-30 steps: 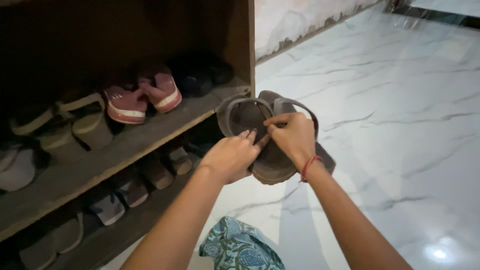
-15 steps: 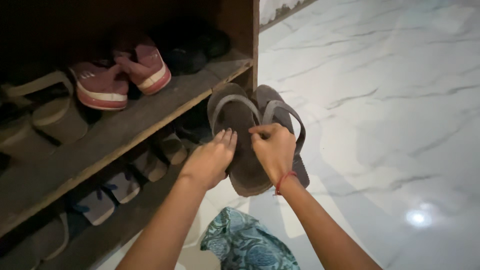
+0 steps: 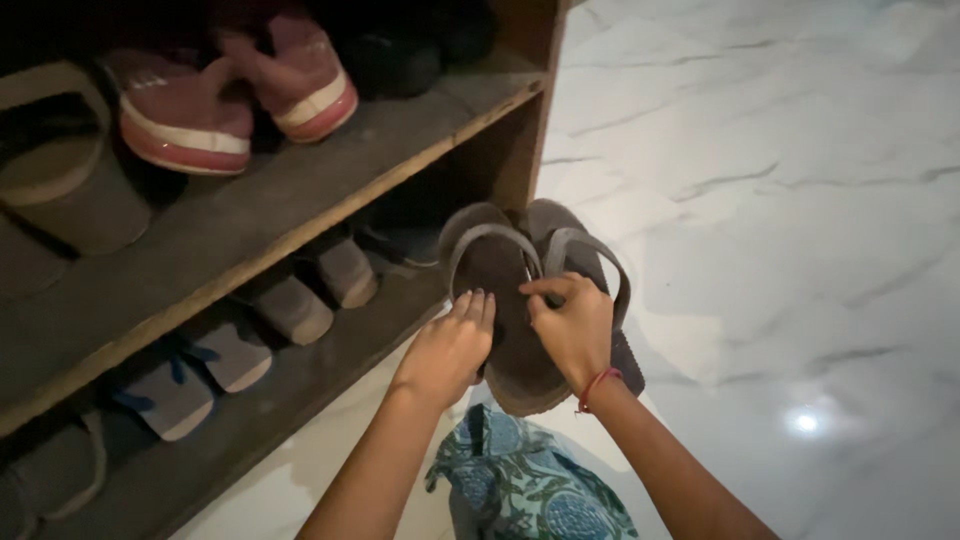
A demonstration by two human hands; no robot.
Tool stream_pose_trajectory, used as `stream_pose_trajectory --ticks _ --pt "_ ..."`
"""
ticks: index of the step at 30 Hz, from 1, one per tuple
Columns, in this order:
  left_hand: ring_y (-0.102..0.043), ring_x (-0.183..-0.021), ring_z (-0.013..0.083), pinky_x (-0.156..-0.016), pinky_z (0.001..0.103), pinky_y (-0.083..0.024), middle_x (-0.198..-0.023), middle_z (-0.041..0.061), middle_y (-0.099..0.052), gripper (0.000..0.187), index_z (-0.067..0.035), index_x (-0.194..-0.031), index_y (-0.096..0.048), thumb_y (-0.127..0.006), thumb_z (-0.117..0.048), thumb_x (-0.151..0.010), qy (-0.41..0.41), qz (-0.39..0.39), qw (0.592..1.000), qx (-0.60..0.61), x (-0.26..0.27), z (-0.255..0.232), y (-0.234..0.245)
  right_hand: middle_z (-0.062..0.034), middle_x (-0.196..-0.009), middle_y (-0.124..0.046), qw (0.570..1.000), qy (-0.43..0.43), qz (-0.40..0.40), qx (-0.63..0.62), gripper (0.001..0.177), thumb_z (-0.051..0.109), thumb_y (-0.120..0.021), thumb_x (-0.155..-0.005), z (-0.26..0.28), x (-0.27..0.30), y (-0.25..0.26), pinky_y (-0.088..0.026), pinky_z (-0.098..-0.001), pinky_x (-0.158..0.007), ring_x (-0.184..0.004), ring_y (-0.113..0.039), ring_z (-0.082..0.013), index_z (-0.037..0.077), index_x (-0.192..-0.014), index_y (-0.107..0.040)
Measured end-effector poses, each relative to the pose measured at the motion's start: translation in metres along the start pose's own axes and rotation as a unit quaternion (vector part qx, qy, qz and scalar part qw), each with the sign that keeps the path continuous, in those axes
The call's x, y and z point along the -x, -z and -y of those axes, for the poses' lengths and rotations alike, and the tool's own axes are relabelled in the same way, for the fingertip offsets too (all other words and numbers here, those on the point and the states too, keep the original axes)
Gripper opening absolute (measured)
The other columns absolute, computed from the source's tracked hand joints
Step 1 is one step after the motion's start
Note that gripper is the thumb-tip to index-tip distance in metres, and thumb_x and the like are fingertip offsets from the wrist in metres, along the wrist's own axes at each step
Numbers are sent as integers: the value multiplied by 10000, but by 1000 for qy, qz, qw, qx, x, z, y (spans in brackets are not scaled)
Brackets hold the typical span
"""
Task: The person organizes footwear on a wooden shoe rack by rearranging, picking up, and placing sandals, slippers, and shoes across the shelves by hand.
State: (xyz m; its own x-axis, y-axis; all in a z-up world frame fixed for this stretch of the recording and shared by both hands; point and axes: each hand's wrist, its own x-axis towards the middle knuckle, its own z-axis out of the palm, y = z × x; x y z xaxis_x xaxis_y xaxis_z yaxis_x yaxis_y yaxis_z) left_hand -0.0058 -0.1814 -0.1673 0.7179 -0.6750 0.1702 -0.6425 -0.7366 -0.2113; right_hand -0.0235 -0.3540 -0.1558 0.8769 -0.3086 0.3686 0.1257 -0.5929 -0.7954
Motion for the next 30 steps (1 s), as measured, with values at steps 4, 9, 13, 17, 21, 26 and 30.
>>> stream_pose_trajectory --ticks 4,9,13,17,21,26,30 --pt "-433 -1395 299 -1051 360 -467 -1519 220 -464 920 86 -1472 -405 -847 -184 -712 31 83 995 53 18 22 -20 -128 -921 -758 1000 19 16 -15 212 98 -684 -731 -7 4 -40 -572 -372 -799 -851 -727 -308 99 -884 -831" --pt "-481 -1386 283 -1054 359 -467 -1493 196 -517 649 69 -1439 -471 -673 -59 -835 51 12 999 -4 35 45 -70 -125 -899 -747 997 73 20 10 193 97 -695 -744 -17 5 -84 -542 -405 -854 -924 -679 -329 116 -876 -834" --pt "-478 -1394 297 -1107 353 -431 -1473 221 -525 648 88 -1443 -471 -620 -84 -836 42 -17 999 -29 39 53 -105 -112 -873 -734 997 75 19 16 175 112 -709 -753 -25 6 -106 -546 -409 -824 -882 -675 -313 132 -880 -827" --pt "-456 -1410 309 -1133 351 -431 -1486 219 -509 656 93 -1446 -454 -613 -107 -841 31 -28 998 -48 37 61 -120 -122 -877 -723 991 115 4 62 170 93 -724 -755 -29 4 -120 -528 -423 -836 -897 -657 -335 141 -869 -839" --pt "-418 -1448 300 -1065 327 -484 -1524 214 -474 692 90 -1482 -422 -614 -87 -841 48 -24 998 -36 44 73 -126 -120 -883 -713 998 67 -1 18 197 85 -715 -754 -23 4 -136 -543 -377 -814 -870 -669 -297 139 -907 -827" --pt "-378 -1470 266 -983 315 -544 -1575 168 -421 717 69 -1503 -393 -607 -49 -829 56 -5 998 -18 62 92 -128 -99 -894 -730 997 72 8 6 177 94 -713 -760 -11 14 -153 -548 -359 -798 -859 -678 -268 140 -890 -824" --pt "-377 -1475 246 -952 302 -552 -1581 154 -422 692 47 -1500 -404 -589 -36 -839 82 -9 997 -6 80 87 -129 -106 -885 -714 998 56 34 -5 164 83 -717 -766 -4 26 -156 -539 -374 -806 -871 -664 -283 119 -890 -818"
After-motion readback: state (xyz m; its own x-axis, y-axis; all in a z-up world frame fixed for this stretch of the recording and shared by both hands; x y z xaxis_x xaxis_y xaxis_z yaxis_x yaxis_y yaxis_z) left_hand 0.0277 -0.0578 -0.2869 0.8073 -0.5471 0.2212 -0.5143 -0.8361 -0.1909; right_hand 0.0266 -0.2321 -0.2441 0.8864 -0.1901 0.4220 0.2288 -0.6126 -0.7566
